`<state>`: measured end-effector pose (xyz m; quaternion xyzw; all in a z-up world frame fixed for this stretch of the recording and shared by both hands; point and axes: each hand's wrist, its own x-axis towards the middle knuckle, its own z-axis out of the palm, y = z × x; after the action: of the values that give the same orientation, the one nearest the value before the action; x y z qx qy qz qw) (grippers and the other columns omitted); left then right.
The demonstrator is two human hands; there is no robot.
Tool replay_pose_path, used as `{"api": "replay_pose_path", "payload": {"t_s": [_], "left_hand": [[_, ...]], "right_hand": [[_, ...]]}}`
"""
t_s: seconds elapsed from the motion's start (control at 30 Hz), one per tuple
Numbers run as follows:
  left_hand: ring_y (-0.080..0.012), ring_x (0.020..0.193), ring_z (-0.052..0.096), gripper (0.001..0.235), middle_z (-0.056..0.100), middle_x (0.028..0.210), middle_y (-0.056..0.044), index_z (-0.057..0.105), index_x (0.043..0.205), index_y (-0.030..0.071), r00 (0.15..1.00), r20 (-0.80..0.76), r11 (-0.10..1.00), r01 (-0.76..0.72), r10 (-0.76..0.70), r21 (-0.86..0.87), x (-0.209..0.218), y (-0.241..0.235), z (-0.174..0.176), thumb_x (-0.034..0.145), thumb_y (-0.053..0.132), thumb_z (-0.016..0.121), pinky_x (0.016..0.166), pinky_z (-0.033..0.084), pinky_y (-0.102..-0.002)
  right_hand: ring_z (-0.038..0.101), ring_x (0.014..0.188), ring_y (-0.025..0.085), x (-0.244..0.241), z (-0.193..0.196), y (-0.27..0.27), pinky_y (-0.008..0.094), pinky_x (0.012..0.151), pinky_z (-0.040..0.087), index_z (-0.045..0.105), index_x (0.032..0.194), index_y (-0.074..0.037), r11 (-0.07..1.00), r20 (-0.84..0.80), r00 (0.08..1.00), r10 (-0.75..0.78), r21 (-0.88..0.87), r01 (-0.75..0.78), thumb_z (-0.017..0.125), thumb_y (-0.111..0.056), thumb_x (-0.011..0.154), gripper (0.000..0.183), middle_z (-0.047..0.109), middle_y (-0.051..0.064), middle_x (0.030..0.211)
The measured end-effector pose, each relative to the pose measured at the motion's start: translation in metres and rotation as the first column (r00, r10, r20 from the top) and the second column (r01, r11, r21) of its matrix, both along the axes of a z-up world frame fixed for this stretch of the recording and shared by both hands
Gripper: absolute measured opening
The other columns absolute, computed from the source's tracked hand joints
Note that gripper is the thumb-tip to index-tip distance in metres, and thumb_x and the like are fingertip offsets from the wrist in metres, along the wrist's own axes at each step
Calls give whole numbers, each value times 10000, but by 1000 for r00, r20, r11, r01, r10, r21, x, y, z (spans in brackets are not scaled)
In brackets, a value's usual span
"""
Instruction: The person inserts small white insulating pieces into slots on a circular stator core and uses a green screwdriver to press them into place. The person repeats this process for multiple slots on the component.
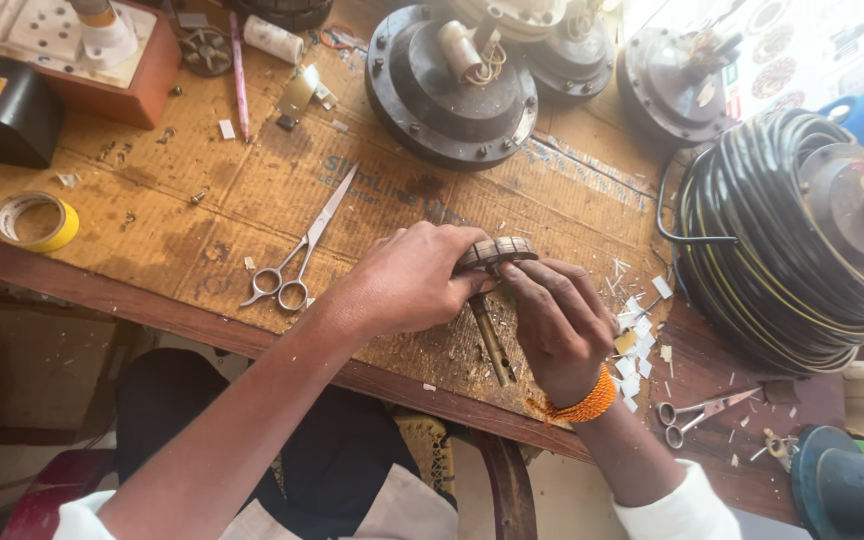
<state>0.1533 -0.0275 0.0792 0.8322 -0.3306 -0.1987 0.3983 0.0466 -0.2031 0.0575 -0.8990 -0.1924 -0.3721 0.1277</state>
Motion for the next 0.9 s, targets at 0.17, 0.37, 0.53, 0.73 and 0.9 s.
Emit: {"api": "replay_pose_path", "payload": {"t_s": [0.17, 0.37, 0.53, 0.73, 0.9], "left_hand": [[-349, 1024, 700, 310, 757, 1021, -123, 701, 1161, 201, 1000, 19, 1000, 16, -16, 1, -2, 4, 0, 873, 315, 700, 880, 534, -480], [-337, 1068, 692, 384, 752, 1111, -104, 651, 1267, 198, 944, 227, 959, 268, -240, -97, -6, 19, -14, 891, 257, 705, 868, 522, -497], [-342, 1143, 682, 445, 721, 1229, -131, 589, 1338, 106, 854, 473, 888, 374, -218, -268, -5, 14, -35, 923, 197, 719, 936, 522, -483], [-317, 1172, 680, 660, 698, 1295, -118, 570, 1382, 112, 880, 453, 905, 302, -144, -300, -20, 28, -63, 778, 204, 822, 926, 502, -496], [-291, 1272, 653, 660, 659, 1363, -86, 537, 1409, 137, 876, 457, 815, 151, 152, -559, -36, 13, -88, 858, 314, 854, 1072, 542, -416]], "right_hand": [[708, 1011, 308, -7, -4, 0, 410, 891, 585, 744, 1099, -12, 998, -25, 998, -54, -38, 53, 769, 63, 809, 301, 749, 133, 1060], [568, 1087, 264, -20, -11, -1, 413, 946, 500, 730, 1140, -115, 986, 40, 991, -131, 104, 126, 930, -143, 764, 427, 601, 74, 1098], [605, 1245, 281, -32, -19, 15, 390, 1037, 526, 638, 1327, -106, 918, -197, 976, -91, 364, 159, 837, -61, 844, 524, 633, 112, 1339], [608, 1200, 279, -28, -28, 14, 403, 1035, 512, 654, 1330, -83, 946, -179, 984, -23, 315, 79, 860, -87, 798, 571, 693, 82, 1302], [621, 1149, 241, -25, -25, 9, 369, 1004, 530, 685, 1300, -85, 924, -231, 973, 8, 375, 81, 888, -77, 731, 604, 724, 69, 1274]]}}
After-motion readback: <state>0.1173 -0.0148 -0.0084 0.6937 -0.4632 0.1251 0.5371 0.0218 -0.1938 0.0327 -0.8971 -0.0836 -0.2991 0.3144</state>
